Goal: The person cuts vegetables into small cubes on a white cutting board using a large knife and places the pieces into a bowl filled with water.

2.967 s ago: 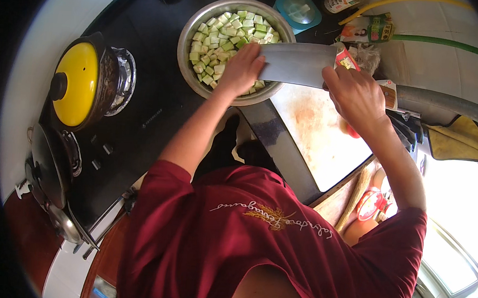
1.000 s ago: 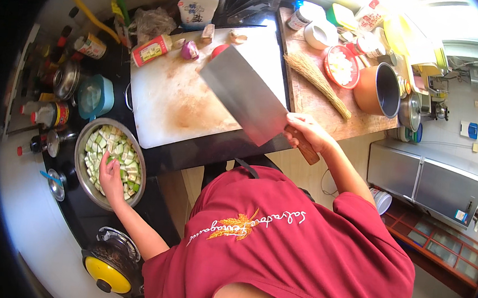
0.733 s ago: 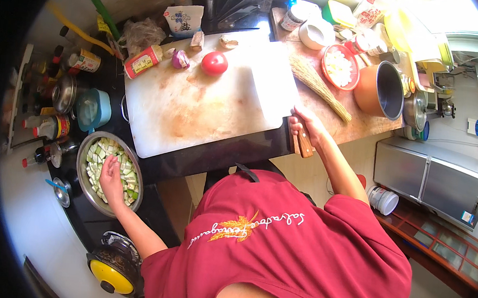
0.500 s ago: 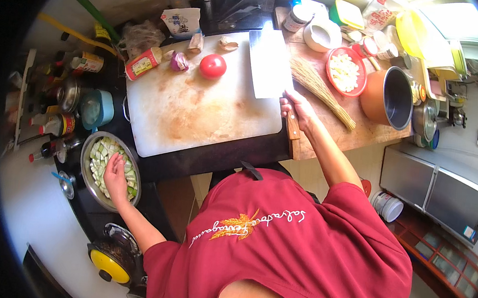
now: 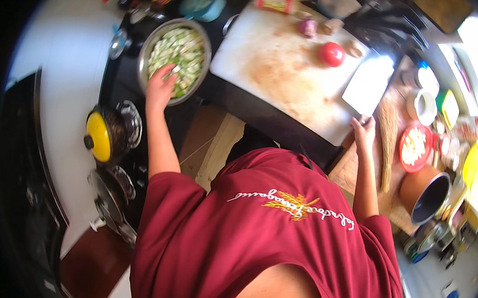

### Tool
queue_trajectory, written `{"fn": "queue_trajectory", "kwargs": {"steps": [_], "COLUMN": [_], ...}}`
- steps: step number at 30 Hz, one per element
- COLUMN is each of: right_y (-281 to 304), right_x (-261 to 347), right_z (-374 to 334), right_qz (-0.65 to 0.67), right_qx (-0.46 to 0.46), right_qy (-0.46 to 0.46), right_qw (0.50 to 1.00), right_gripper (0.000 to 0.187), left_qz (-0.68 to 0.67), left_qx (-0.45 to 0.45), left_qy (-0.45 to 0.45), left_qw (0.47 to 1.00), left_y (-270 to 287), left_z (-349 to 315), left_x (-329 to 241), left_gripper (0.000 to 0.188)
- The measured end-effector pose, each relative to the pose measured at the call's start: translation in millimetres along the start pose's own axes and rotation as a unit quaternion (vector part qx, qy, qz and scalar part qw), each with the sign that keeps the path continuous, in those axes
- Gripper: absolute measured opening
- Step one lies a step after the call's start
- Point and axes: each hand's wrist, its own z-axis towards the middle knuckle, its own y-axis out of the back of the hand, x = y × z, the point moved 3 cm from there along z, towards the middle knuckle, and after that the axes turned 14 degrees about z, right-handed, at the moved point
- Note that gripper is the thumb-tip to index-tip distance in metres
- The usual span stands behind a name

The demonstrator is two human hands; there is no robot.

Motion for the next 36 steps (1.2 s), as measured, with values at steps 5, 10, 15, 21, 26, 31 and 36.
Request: {"fn": "queue_trajectory", "kwargs": {"steps": [5, 10, 15, 21, 26, 31, 36], "right_y": [-6.9, -25.6, -108.1, -364.2, -496.9, -534.5, -527.4], "right_x": [21.9, 31.0, 103.4, 275.1, 253.4, 242.9, 274.5], "right_z": [-19.8, -22.7, -36.7, -123.6, -101.7, -125.8, -135.9], "right_qz": [-0.216, -0.318, -0.139, 0.027, -0.125, 0.103, 0.017], "right_qx": [-0.042, -0.079, -0.057, 0.386, 0.268, 0.408, 0.488], "right_qy": [0.137, 0.024, 0.163, 0.233, 0.121, -0.142, -0.082], "right_qw": [0.966, 0.945, 0.975, 0.892, 0.947, 0.896, 0.869], "right_gripper": [0.049, 0.052, 0.047, 0.054, 0.097, 0.079, 0.072], "left_qz": [0.117, 0.164, 0.026, -0.227, -0.471, -0.611, -0.700], "left_qx": [-0.056, -0.016, -0.057, -0.072, -0.006, 0.037, 0.017], "left_qy": [-0.052, -0.048, 0.001, 0.137, 0.275, 0.334, 0.236], "left_qw": [0.990, 0.985, 0.998, 0.962, 0.838, 0.717, 0.674], "left_y": [15.8, 10.9, 2.3, -20.9, -48.2, -66.6, -18.8], "left_z": [5.3, 12.0, 27.7, 64.1, 76.1, 70.4, 49.1], "left_x": [37.2, 73.0, 124.4, 140.6, 151.2, 145.3, 113.9], "left_gripper": [0.052, 0.075, 0.084, 0.064, 0.057, 0.063, 0.038]}}
